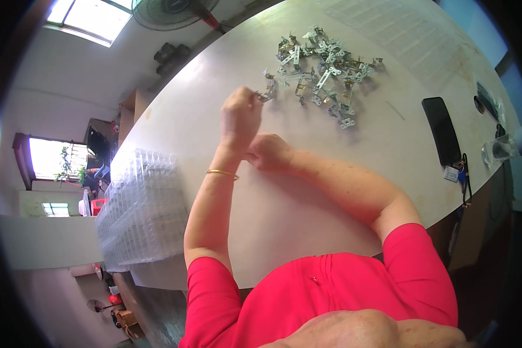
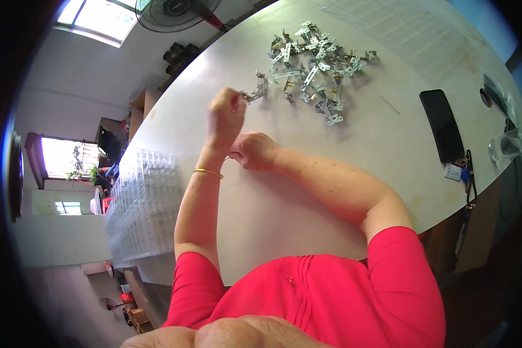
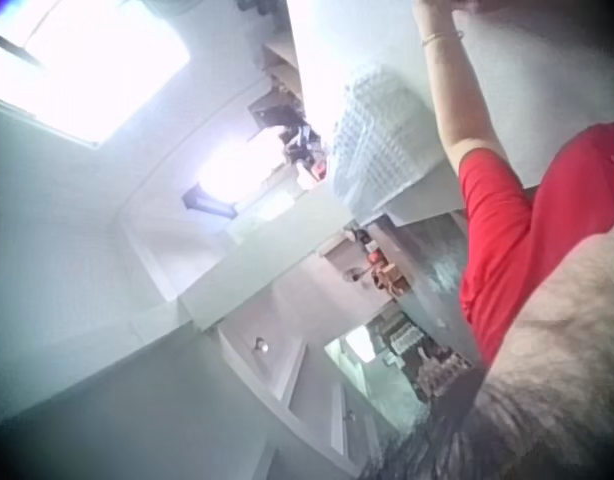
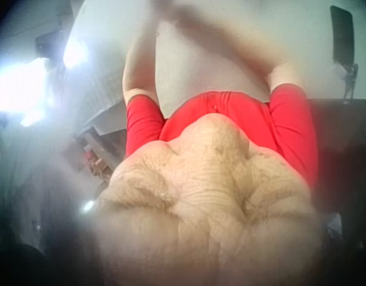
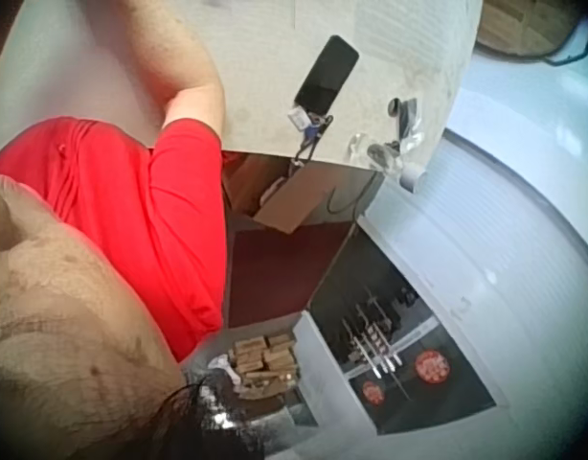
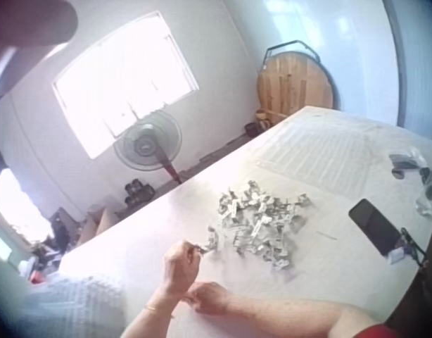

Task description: Assembling metal hinges by inserting pins and placing them in trays.

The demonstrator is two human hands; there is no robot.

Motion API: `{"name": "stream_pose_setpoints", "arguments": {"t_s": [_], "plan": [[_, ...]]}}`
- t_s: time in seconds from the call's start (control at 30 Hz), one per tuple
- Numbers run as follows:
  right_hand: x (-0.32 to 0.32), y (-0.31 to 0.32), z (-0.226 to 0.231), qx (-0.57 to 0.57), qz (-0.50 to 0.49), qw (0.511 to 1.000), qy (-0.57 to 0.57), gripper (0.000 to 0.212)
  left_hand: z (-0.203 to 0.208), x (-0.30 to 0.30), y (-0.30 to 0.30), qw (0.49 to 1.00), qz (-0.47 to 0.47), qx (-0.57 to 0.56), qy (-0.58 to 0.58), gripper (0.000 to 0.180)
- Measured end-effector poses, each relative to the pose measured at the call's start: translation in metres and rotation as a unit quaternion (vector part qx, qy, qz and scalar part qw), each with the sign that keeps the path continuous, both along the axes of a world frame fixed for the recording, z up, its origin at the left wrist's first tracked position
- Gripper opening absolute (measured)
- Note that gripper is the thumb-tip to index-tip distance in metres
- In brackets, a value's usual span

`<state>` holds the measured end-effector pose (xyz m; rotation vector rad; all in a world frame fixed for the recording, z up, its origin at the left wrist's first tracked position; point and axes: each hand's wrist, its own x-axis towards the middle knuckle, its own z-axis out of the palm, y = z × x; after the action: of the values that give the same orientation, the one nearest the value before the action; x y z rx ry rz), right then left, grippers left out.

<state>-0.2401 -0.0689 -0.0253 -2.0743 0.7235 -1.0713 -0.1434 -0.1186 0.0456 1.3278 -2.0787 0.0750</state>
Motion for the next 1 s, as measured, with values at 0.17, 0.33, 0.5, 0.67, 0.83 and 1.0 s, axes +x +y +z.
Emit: {"name": "stream_pose_setpoints", "arguments": {"t_s": [0.17, 0.33, 0.5, 0.67, 0.83, 1.0], "plan": [[-0.001, 0.003, -0.003, -0.025, 0.084, 0.996, 0.023, 0.005, -0.003, 0.066, 0.026, 0.903, 0.116, 0.252, 0.327, 0.012], [-0.005, 0.005, 0.015, 0.11, 0.191, 0.975, -0.024, 0.008, -0.027, 0.125, 0.079, 0.751, 0.11, 0.355, 0.546, 0.01], [-0.009, -0.005, 0.018, 0.338, 0.163, 0.912, -0.167, 0.011, -0.036, 0.14, 0.122, 0.68, 0.168, 0.397, 0.593, 0.011], [-0.007, -0.01, 0.01, 0.34, 0.046, 0.92, -0.187, 0.012, -0.025, 0.136, 0.138, 0.716, 0.197, 0.434, 0.511, 0.016], [0.0, -0.001, 0.02, 0.251, -0.016, 0.964, -0.086, 0.012, -0.035, 0.122, 0.131, 0.966, 0.23, 0.1, 0.055, 0.028], [0.001, -0.012, 0.002, 0.158, -0.062, 0.983, -0.072, 0.01, -0.045, 0.097, 0.106, 0.993, 0.109, 0.028, -0.016, 0.025]]}}
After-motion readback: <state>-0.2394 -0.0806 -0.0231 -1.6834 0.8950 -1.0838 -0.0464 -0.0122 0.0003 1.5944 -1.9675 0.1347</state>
